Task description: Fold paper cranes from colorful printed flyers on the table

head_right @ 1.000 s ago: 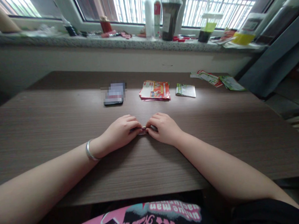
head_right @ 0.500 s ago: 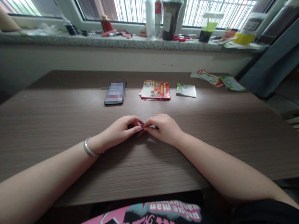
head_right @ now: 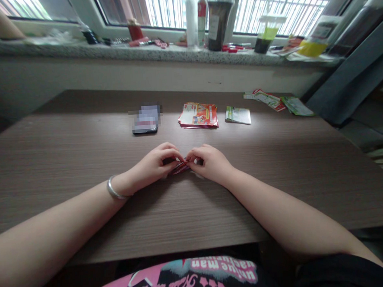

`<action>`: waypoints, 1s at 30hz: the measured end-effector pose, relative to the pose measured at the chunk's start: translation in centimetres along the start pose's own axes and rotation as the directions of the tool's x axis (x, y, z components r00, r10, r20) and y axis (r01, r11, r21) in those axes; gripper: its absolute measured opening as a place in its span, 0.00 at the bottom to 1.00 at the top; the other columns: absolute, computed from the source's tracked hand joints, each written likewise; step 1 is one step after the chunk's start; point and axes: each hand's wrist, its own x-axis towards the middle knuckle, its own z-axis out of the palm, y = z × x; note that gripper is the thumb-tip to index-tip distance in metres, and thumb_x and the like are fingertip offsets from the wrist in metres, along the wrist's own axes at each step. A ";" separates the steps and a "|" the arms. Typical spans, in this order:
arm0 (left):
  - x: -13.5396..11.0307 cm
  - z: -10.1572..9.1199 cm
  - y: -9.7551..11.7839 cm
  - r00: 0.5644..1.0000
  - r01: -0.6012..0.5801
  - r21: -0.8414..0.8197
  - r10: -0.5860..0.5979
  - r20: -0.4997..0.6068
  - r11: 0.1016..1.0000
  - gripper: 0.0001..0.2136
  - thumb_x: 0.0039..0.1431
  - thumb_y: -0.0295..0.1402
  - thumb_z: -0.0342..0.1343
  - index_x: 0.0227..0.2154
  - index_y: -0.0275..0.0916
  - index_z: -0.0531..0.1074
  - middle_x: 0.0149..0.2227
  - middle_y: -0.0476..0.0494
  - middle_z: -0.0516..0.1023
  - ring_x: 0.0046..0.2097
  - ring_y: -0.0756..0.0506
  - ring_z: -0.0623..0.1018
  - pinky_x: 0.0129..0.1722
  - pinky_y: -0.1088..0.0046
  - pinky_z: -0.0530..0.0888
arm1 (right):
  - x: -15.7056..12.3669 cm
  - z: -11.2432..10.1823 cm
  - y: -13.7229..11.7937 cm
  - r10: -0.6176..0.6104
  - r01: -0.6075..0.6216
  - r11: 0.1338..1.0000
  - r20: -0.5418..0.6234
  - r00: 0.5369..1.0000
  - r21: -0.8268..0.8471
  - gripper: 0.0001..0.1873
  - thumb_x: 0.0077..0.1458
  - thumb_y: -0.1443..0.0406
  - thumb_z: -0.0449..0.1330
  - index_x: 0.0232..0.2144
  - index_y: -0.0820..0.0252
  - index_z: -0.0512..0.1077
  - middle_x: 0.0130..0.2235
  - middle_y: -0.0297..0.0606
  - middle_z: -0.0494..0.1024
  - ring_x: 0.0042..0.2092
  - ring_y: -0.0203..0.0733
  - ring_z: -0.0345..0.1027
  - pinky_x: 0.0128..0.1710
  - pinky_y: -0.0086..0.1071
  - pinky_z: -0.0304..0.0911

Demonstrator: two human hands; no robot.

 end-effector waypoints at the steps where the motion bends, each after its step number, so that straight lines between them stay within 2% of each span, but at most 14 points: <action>1: 0.0 0.1 -0.1 1.000 -0.031 0.015 0.031 -0.002 0.999 0.06 0.59 0.27 0.55 0.35 0.39 0.77 0.38 0.45 0.73 0.40 0.49 0.75 0.43 0.72 0.73 | 0.1 0.0 0.0 0.003 -0.003 1.000 0.003 1.000 -0.011 0.04 0.53 0.69 0.62 0.32 0.57 0.74 0.29 0.34 0.76 0.34 0.38 0.66 0.34 0.30 0.60; 6: 0.2 0.3 -0.5 0.989 -0.145 0.141 0.146 0.001 0.979 0.05 0.60 0.28 0.56 0.33 0.39 0.77 0.36 0.45 0.78 0.38 0.48 0.75 0.42 0.70 0.72 | 0.4 0.1 0.5 -0.029 0.029 0.996 0.009 1.000 -0.080 0.02 0.53 0.69 0.62 0.31 0.57 0.73 0.30 0.34 0.76 0.35 0.39 0.66 0.38 0.33 0.60; 11: 0.1 0.3 -0.6 0.978 -0.210 0.214 0.208 0.030 0.954 0.05 0.61 0.29 0.55 0.33 0.39 0.77 0.38 0.46 0.80 0.39 0.48 0.76 0.45 0.69 0.71 | 0.3 -0.1 0.5 -0.073 0.077 0.983 0.029 0.997 -0.164 0.04 0.56 0.67 0.60 0.35 0.56 0.74 0.38 0.38 0.78 0.41 0.43 0.67 0.42 0.36 0.62; 14: 0.1 0.3 -0.6 0.972 -0.233 0.246 0.226 0.059 0.941 0.06 0.62 0.28 0.55 0.33 0.39 0.77 0.41 0.47 0.81 0.41 0.48 0.76 0.46 0.69 0.71 | 0.2 -0.2 0.2 -0.119 0.126 0.963 0.044 0.992 -0.237 0.05 0.58 0.67 0.58 0.37 0.56 0.74 0.38 0.38 0.78 0.42 0.43 0.67 0.43 0.36 0.62; 22: 0.2 -0.2 0.1 0.961 -0.272 0.273 0.246 0.126 0.923 0.08 0.64 0.30 0.52 0.36 0.40 0.77 0.43 0.46 0.82 0.43 0.47 0.78 0.49 0.67 0.72 | 0.3 -0.7 -0.5 -0.157 0.174 0.903 0.073 0.985 -0.394 0.04 0.57 0.67 0.59 0.31 0.57 0.74 0.33 0.39 0.79 0.39 0.43 0.69 0.38 0.34 0.62; 30: 0.1 -0.4 0.9 0.952 -0.301 0.350 0.263 0.153 0.887 0.11 0.66 0.32 0.49 0.37 0.38 0.77 0.41 0.43 0.81 0.43 0.46 0.78 0.47 0.67 0.73 | 0.2 -1.2 -0.1 -0.243 0.290 0.869 0.163 0.956 -0.400 0.09 0.62 0.65 0.55 0.32 0.59 0.74 0.35 0.40 0.81 0.39 0.43 0.70 0.40 0.34 0.64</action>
